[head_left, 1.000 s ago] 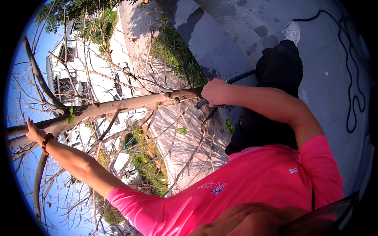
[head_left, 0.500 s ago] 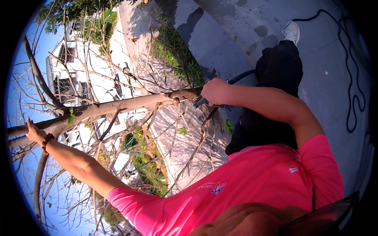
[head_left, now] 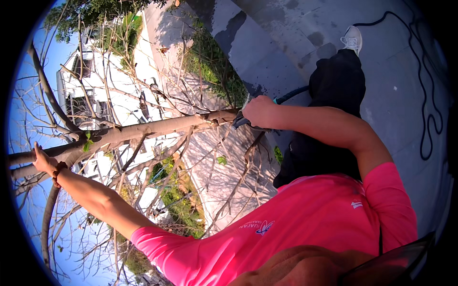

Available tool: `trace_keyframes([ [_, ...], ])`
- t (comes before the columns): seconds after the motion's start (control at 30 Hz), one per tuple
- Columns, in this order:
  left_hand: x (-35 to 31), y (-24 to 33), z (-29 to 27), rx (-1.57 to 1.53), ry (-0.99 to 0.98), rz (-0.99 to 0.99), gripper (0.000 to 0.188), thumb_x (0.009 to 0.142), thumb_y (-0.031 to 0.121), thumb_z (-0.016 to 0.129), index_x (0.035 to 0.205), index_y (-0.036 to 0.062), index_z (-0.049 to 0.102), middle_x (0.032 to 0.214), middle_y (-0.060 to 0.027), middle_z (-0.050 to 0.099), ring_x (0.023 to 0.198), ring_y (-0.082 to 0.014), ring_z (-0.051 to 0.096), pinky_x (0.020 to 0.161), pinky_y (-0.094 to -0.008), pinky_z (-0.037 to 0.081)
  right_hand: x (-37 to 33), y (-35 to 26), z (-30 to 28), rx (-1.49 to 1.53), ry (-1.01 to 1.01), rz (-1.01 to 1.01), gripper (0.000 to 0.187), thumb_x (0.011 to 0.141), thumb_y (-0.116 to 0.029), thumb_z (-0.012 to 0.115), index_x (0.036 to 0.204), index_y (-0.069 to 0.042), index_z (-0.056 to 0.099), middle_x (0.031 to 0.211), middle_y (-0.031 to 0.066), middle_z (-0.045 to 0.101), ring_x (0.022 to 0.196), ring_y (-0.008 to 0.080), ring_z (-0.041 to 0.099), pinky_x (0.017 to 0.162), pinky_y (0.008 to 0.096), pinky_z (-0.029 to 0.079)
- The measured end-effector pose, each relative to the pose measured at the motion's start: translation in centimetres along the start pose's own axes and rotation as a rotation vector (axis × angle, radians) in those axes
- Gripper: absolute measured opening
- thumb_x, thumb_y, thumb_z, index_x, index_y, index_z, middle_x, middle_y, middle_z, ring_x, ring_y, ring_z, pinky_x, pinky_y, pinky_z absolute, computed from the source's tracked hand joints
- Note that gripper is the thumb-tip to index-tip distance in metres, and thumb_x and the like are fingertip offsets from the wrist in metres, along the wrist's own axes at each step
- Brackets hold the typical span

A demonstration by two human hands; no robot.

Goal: The person uses a hose with a spray nozzle to water a small tree and the surrounding ground on a rooftop patio. They hold the tree trunk with one hand while directing the water stream with the other.

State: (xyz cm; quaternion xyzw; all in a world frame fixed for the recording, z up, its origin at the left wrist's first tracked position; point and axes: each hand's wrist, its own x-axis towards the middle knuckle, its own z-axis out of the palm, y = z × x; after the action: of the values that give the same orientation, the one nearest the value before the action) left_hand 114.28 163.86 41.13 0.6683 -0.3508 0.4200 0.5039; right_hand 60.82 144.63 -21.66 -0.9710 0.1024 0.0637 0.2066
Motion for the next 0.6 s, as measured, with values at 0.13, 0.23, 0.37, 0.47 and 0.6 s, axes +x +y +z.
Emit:
trace_keyframes([
  [0.13,0.0,-0.6,-0.4,-0.044,-0.006,0.017,0.042,0.077,0.012,0.087,0.104,-0.0112,0.064,0.098,-0.0157,0.070,0.082,-0.0222,0.067,0.078,-0.0357,0.056,-1.1,-0.6,-1.4,-0.027,-0.329,-0.148,0.024,0.078,-0.030,0.080,0.092,-0.012,0.079,0.091,0.0065,0.075,0.088,0.0250,0.073,0.068,0.0396,0.057],
  [0.23,-0.1,-0.2,-0.2,-0.056,-0.030,0.017,0.040,0.078,0.010,0.086,0.104,-0.0109,0.064,0.098,-0.0152,0.070,0.082,-0.0216,0.067,0.078,-0.0350,0.056,-0.7,-0.4,-1.6,0.023,-0.183,-0.068,0.027,0.077,-0.033,0.081,0.091,-0.011,0.079,0.092,0.0066,0.076,0.090,0.0257,0.073,0.070,0.0410,0.057],
  [0.37,-0.4,0.1,0.6,-0.063,-0.022,-0.003,0.040,0.078,0.011,0.086,0.104,-0.0109,0.065,0.099,-0.0147,0.070,0.083,-0.0216,0.067,0.078,-0.0348,0.056,0.4,0.5,-1.1,0.060,0.099,0.050,0.023,0.081,-0.029,0.078,0.090,-0.008,0.078,0.091,0.0078,0.076,0.087,0.0268,0.074,0.069,0.0416,0.057],
  [0.47,0.3,-0.3,-0.1,-0.047,-0.029,0.018,0.041,0.077,0.012,0.086,0.104,-0.0106,0.065,0.098,-0.0147,0.070,0.082,-0.0221,0.067,0.078,-0.0357,0.055,0.5,0.1,-0.5,0.025,0.026,0.036,0.025,0.081,-0.031,0.078,0.091,-0.007,0.078,0.092,0.0079,0.076,0.088,0.0271,0.074,0.070,0.0422,0.058],
  [0.6,0.7,-0.8,-1.1,-0.033,-0.038,0.009,0.043,0.076,0.014,0.087,0.104,-0.0104,0.065,0.098,-0.0151,0.071,0.083,-0.0227,0.068,0.079,-0.0369,0.055,-1.1,-0.7,-1.7,-0.015,-0.239,-0.124,0.033,0.081,-0.037,0.080,0.096,-0.008,0.077,0.095,0.0074,0.075,0.091,0.0269,0.073,0.071,0.0421,0.059],
])
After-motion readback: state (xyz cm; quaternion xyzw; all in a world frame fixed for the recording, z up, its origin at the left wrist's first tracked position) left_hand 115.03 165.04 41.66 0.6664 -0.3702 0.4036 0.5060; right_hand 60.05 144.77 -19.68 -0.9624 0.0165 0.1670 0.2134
